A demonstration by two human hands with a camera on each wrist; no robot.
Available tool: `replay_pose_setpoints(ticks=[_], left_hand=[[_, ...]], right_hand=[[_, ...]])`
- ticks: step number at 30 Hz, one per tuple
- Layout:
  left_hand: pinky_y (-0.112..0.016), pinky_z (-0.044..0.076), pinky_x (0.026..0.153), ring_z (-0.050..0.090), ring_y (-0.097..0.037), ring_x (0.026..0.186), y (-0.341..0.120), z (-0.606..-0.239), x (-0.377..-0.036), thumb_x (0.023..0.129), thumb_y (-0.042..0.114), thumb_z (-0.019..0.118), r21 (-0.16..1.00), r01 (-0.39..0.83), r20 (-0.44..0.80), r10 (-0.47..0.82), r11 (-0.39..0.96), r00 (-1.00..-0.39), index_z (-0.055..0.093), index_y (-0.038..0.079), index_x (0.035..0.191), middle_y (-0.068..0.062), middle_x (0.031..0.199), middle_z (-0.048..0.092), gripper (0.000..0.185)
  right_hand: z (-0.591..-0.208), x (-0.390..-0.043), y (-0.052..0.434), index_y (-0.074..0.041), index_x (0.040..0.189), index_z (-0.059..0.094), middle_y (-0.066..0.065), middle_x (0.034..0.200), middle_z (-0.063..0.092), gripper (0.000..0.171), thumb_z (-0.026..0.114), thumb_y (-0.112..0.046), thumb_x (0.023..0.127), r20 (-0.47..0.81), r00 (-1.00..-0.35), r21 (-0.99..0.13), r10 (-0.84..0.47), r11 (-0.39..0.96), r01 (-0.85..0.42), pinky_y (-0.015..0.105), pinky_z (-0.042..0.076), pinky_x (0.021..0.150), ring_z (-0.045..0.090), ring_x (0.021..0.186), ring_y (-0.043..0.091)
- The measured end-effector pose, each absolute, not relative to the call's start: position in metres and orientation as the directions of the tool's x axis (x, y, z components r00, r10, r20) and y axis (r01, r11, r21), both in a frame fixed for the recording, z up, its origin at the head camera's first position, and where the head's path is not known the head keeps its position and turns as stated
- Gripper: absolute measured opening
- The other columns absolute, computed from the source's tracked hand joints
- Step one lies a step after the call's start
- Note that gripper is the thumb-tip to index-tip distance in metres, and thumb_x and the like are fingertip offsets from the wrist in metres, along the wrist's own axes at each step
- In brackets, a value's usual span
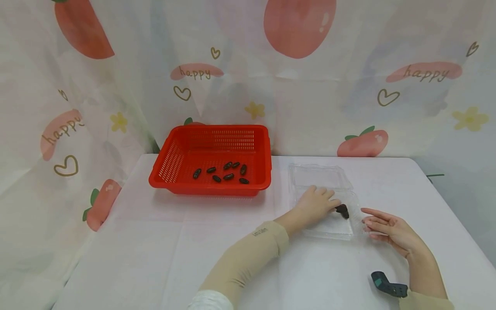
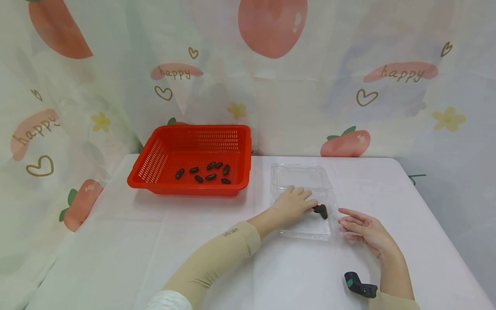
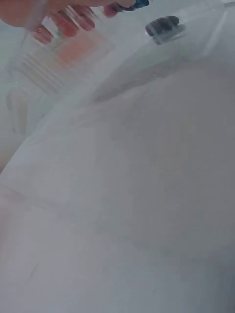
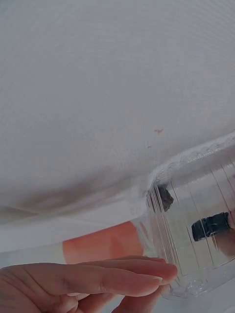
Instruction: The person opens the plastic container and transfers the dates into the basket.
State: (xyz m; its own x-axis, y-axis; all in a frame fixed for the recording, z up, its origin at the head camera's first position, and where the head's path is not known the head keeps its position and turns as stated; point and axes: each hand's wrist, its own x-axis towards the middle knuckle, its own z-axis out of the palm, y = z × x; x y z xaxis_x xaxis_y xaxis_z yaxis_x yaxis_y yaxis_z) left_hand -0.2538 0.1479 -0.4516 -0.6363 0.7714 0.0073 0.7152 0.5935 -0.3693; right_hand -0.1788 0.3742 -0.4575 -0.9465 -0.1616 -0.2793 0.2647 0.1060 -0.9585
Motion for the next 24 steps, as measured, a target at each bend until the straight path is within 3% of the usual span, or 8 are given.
replay_pose_setpoints(ticks=[5, 24], left_hand=[[-0.023, 0.031, 0.08, 0.041, -0.005, 0.104, 0.138, -0.447, -0.26, 0.098, 0.045, 0.029, -0.363, 0.702, 0.073, 0.769, 0.613, -0.635, 0.043, 0.039, 0.118, 0.015, 0.113, 0.043, 0.025], [-0.026, 0.032, 0.088, 0.043, -0.008, 0.105, 0.086, -0.396, -0.271, 0.097, 0.042, 0.035, -0.357, 0.622, 0.199, 0.707, 0.697, -0.678, 0.045, 0.035, 0.118, 0.01, 0.113, 0.047, 0.024]], right_hand=[[-0.457, -0.179, 0.374, -0.041, 0.103, 0.062, -0.012, 0.09, 0.063, 0.032, 0.057, -0.012, 0.09, -0.294, -0.943, -0.953, -0.153, 0.127, 0.276, 0.024, 0.052, 0.068, 0.063, 0.079, 0.007], [-0.458, -0.178, 0.374, -0.037, 0.105, 0.064, -0.011, 0.091, 0.064, 0.03, 0.058, -0.012, 0.09, -0.275, -0.948, -0.959, -0.162, 0.114, 0.259, 0.024, 0.052, 0.068, 0.064, 0.079, 0.008]])
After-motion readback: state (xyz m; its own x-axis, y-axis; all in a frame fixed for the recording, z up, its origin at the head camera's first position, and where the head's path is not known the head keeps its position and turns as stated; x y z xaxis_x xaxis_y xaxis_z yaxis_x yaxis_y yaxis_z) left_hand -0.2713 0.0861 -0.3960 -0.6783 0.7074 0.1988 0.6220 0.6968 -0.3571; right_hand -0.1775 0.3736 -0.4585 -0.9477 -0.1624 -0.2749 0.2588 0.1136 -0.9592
